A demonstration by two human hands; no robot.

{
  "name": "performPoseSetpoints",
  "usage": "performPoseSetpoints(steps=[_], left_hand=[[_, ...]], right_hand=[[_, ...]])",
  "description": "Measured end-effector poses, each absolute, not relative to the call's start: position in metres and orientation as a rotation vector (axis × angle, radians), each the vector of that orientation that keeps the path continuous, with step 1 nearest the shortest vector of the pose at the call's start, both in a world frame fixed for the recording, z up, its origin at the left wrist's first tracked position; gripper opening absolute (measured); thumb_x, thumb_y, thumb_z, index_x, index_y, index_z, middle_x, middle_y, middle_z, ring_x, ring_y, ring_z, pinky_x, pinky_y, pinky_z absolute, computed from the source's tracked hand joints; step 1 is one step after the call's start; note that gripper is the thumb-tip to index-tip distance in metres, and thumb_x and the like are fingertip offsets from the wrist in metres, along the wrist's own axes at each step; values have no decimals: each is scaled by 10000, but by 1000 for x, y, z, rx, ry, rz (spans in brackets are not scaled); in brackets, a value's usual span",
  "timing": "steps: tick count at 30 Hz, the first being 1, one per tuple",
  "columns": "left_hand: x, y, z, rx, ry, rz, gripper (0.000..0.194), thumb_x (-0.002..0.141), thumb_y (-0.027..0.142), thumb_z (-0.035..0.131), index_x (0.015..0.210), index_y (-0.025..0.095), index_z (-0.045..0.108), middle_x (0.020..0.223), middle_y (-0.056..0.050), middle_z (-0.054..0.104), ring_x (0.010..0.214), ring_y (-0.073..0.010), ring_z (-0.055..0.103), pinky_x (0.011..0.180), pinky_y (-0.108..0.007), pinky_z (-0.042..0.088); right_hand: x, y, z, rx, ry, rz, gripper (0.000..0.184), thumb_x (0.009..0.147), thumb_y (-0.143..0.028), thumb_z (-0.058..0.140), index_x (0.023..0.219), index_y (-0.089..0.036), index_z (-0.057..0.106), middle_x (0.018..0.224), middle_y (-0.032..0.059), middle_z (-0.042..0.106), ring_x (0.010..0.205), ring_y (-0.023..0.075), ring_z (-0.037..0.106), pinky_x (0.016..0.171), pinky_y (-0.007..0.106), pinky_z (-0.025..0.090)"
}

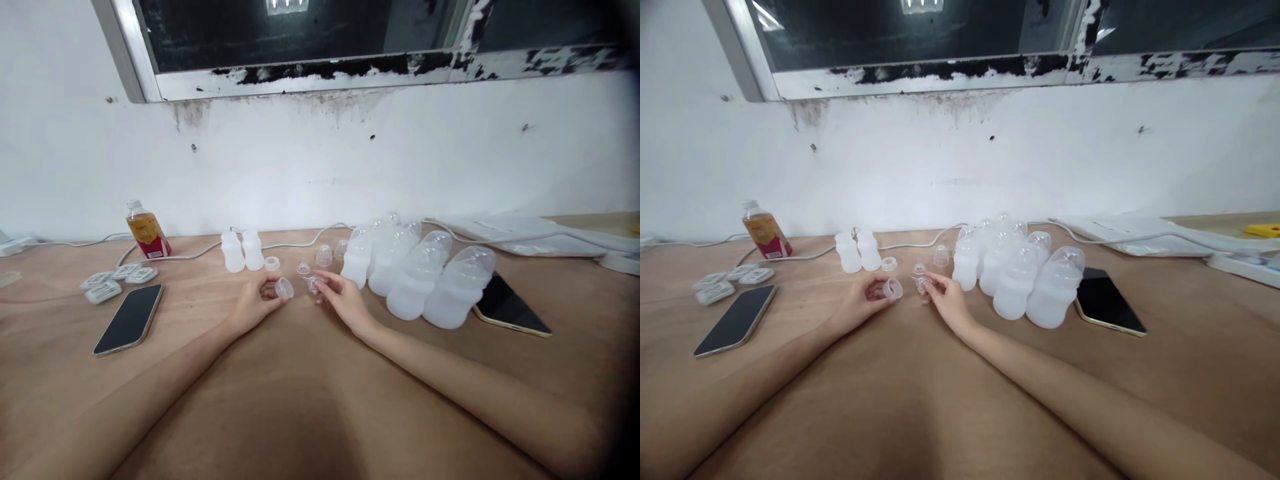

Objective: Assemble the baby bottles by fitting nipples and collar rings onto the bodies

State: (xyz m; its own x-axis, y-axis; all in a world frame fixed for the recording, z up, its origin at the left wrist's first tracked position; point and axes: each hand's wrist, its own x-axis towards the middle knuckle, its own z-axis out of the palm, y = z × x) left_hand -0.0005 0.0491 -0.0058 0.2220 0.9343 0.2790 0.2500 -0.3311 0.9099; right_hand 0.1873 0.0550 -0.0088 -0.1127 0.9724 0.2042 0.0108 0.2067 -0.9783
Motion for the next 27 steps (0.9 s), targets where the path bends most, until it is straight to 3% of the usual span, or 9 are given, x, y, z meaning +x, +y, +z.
performPoseSetpoints(steps=[8, 17, 23, 27], left_hand=[[0, 50, -8, 1718, 1036, 1143, 367, 627, 203, 644, 947, 109, 491, 942, -98, 614, 860, -173, 591, 818, -361, 456], [1, 45, -7, 1983, 1045, 1199, 348, 646, 249, 640, 940, 127, 498, 983, -93, 589, 912, -186, 566, 848, -368, 438], [2, 48, -12, 2123, 997, 1240, 305, 661, 255, 631, 911, 147, 493, 1006, -85, 562, 953, -183, 538, 876, -359, 416], [3, 46, -9, 2080, 897, 1278, 289, 674, 241, 620, 909, 157, 474, 1039, -84, 543, 978, -179, 530, 875, -350, 416]], right_hand=[[186, 55, -11, -944, -1493, 894, 253, 708, -283, 532, 919, -180, 437, 700, -2, 526, 643, 122, 545, 541, 242, 484], [178, 47, -3, -880, -1851, 476, 46, 744, -225, 505, 739, -185, 527, 773, 29, 576, 735, 140, 551, 701, 287, 456], [176, 43, 1, -763, -2031, 416, 85, 761, -205, 492, 740, -188, 572, 856, 39, 561, 779, 140, 540, 721, 289, 444], [178, 44, 1, -768, -2016, 438, 105, 754, -224, 495, 816, -194, 573, 998, 73, 484, 925, 175, 499, 786, 336, 428]])
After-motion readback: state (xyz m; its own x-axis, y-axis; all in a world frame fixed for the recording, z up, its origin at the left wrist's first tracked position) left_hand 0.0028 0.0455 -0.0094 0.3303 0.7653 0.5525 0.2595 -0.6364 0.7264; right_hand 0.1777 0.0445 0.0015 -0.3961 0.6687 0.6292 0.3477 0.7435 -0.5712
